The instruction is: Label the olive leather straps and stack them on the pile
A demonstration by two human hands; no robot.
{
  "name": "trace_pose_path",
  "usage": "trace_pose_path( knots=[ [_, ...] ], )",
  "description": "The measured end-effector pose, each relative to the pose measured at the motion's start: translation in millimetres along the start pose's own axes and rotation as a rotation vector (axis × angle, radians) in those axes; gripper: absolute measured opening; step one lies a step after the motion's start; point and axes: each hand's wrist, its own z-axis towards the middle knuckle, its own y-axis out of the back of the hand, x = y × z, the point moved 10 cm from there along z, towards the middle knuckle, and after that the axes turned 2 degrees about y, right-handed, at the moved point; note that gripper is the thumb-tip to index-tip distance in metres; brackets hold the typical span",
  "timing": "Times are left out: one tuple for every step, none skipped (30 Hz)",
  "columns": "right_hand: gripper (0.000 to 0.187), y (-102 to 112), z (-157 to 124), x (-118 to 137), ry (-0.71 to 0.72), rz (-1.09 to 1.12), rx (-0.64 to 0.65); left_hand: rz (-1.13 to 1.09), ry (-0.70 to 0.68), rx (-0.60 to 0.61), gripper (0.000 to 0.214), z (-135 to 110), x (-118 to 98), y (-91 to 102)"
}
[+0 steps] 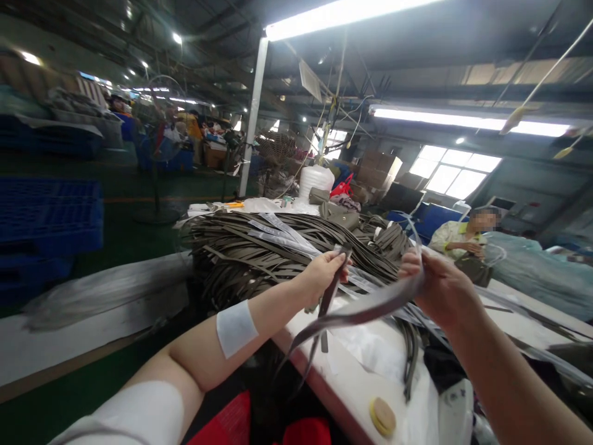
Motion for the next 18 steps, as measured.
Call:
trace_pose_path(
  knots=[
    [0.016, -2, -5, -13, -0.059, 0.032, 0.012, -0.023, -0.022, -0.022, 0.024, 2, -4, 3.8],
    [0.017, -6, -11, -27, -0.112, 0.035, 0.028, -0.051, -0.04, -0.037, 0.022, 3, -7, 5.6],
    [0.019, -10, -16, -42, -0.152, 0.012, 0.043, -0.077, -0.058, -0.038, 0.021, 3, -12, 4.5],
    [0.023, -14, -20, -57, -0.183, -0.031, 0.061, -0.1, -0.071, -0.02, 0.021, 3, -17, 0.5],
    [0.029, -19, -24, -73, -0.213, -0.078, 0.088, -0.121, -0.079, 0.008, 0.021, 1, -21, -5.5],
    [0.035, -24, -27, -90, -0.247, -0.121, 0.121, -0.14, -0.083, 0.044, 0.021, -1, -25, -12.9],
    [0.037, -28, -30, -106, -0.289, -0.154, 0.16, -0.154, -0.082, 0.084, 0.02, -5, -28, -20.9],
    [0.037, -31, -33, -121, -0.336, -0.176, 0.193, -0.161, -0.078, 0.124, 0.02, -8, -30, -28.7],
    [0.034, -32, -36, -136, -0.386, -0.188, 0.215, -0.157, -0.072, 0.161, 0.02, -12, -32, -35.6],
    [0.032, -32, -38, -148, -0.435, -0.188, 0.228, -0.141, -0.068, 0.19, 0.022, -16, -33, -40.9],
    [0.03, -31, -40, -157, -0.475, -0.181, 0.233, -0.118, -0.065, 0.214, 0.025, -18, -33, -44.5],
    [0.03, -31, -42, -164, -0.509, -0.171, 0.237, -0.087, -0.061, 0.237, 0.029, -20, -33, -46.9],
    [0.03, -30, -43, -169, -0.53, -0.158, 0.236, -0.05, -0.053, 0.257, 0.032, -21, -33, -47.9],
    [0.031, -30, -43, -172, -0.539, -0.145, 0.234, -0.011, -0.049, 0.272, 0.036, -21, -32, -47.5],
    [0.032, -30, -43, -173, -0.541, -0.135, 0.232, 0.032, -0.058, 0.279, 0.039, -21, -33, -45.4],
    [0.034, -30, -43, -174, -0.536, -0.127, 0.229, 0.074, -0.096, 0.259, 0.043, -19, -36, -40.0],
    [0.036, -30, -42, -173, -0.526, -0.121, 0.223, 0.118, -0.168, 0.205, 0.046, -18, -42, -31.2],
    [0.038, -30, -41, -171, -0.512, -0.117, 0.218, 0.163, -0.267, 0.12, 0.049, -19, -49, -19.5]
  ],
)
